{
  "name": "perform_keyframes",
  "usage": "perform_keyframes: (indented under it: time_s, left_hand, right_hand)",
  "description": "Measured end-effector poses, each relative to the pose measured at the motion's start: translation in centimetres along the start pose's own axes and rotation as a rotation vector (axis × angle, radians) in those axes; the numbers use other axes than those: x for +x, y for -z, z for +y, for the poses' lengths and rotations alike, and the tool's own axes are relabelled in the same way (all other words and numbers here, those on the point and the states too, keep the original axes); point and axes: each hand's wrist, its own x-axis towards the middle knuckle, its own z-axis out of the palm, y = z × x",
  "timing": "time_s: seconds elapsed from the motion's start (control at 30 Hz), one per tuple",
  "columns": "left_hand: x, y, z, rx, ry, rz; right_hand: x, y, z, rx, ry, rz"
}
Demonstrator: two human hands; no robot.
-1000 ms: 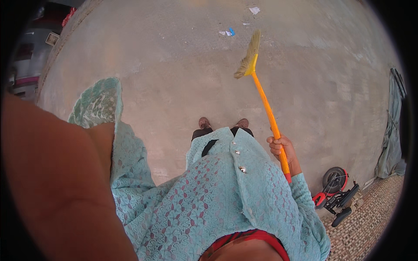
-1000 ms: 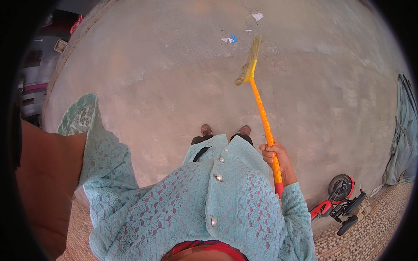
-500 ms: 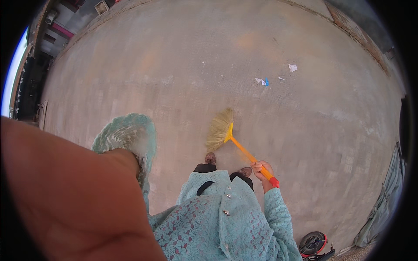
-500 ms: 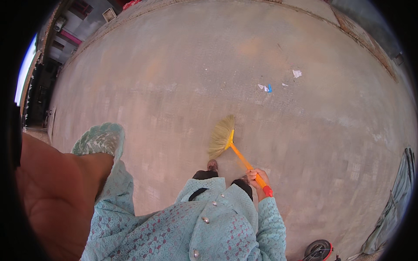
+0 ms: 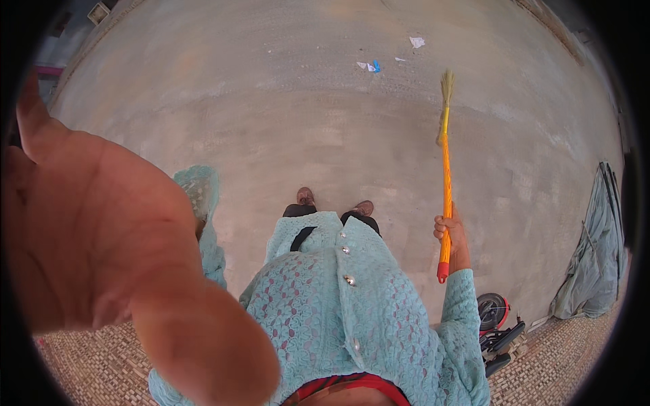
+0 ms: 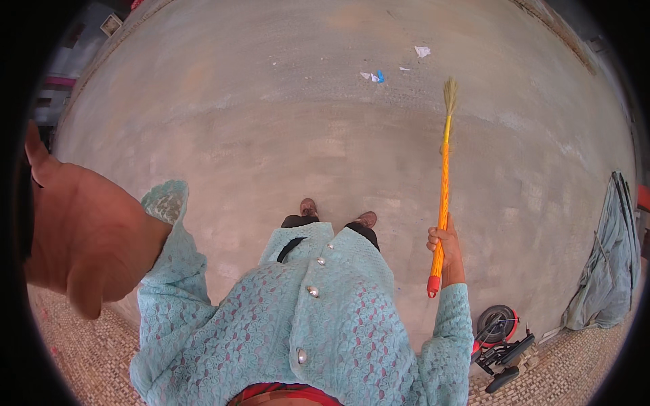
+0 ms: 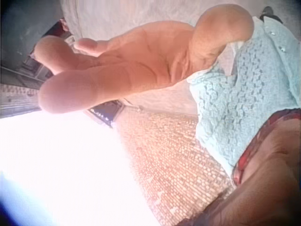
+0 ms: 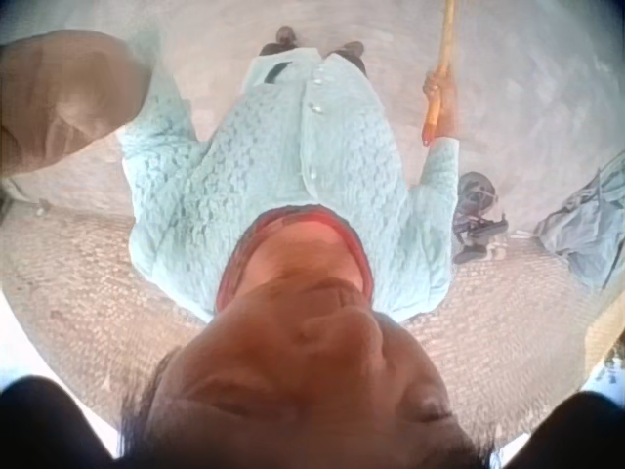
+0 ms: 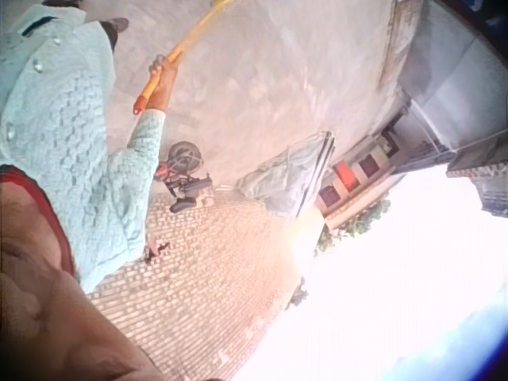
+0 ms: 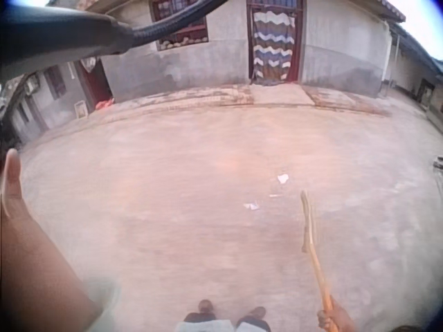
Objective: The person sweeps a concrete patio area using a yellow broom, moving debris and dust toward the edges of the space. The person repeatedly sweeps different sections of the patio, including areas near a brick border and a patterned mat.
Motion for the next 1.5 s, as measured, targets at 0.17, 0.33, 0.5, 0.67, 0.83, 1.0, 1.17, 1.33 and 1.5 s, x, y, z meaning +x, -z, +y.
perform_keyframes:
  time_s: [0.17, 0.33, 0.5, 0.67, 0.83, 1.0, 1.17, 1.33, 1.5]
  left_hand:
    - [-11.4, 0.0, 2.4, 0.072, 0.719, -0.025]
    - [-24.7, -0.4, 3.3, 0.074, 1.263, -0.542]
    - [-38.1, 4.8, 8.4, 0.070, 1.627, -0.908]
    - [-46.8, 13.6, 16.3, 0.135, 1.983, -1.155]
    - [-50.3, 18.4, 22.6, 0.210, 2.449, -0.629]
    - [-51.6, 20.6, 27.4, 0.225, 2.677, -0.481]
    - [-52.3, 23.0, 29.3, 0.167, 2.871, -0.314]
    - [-51.6, 23.5, 26.5, 0.124, 2.819, -0.104]
    - [-49.5, 22.8, 24.3, 0.192, 2.744, 0.005]
  right_hand:
    - [-6.3, -0.8, 5.0, 0.492, -0.182, -0.317]
    - [-5.0, -1.6, 10.3, 0.685, -0.394, -0.400]
    - [-1.0, 2.2, 11.4, 0.557, -0.500, -0.269]
    - [3.6, 5.9, 7.2, 0.199, -0.341, -0.095]
    - [7.5, 0.5, 4.1, -0.089, -0.089, 0.071]
    - [5.5, -8.6, 2.2, 0.039, -0.028, -0.107]
    - [0.7, -16.0, 3.5, 0.272, -0.206, -0.404]
    - [1.0, -22.4, 6.7, 0.367, -0.500, -0.571]
    - [8.8, -27.9, 12.1, 0.373, -0.775, -0.738]
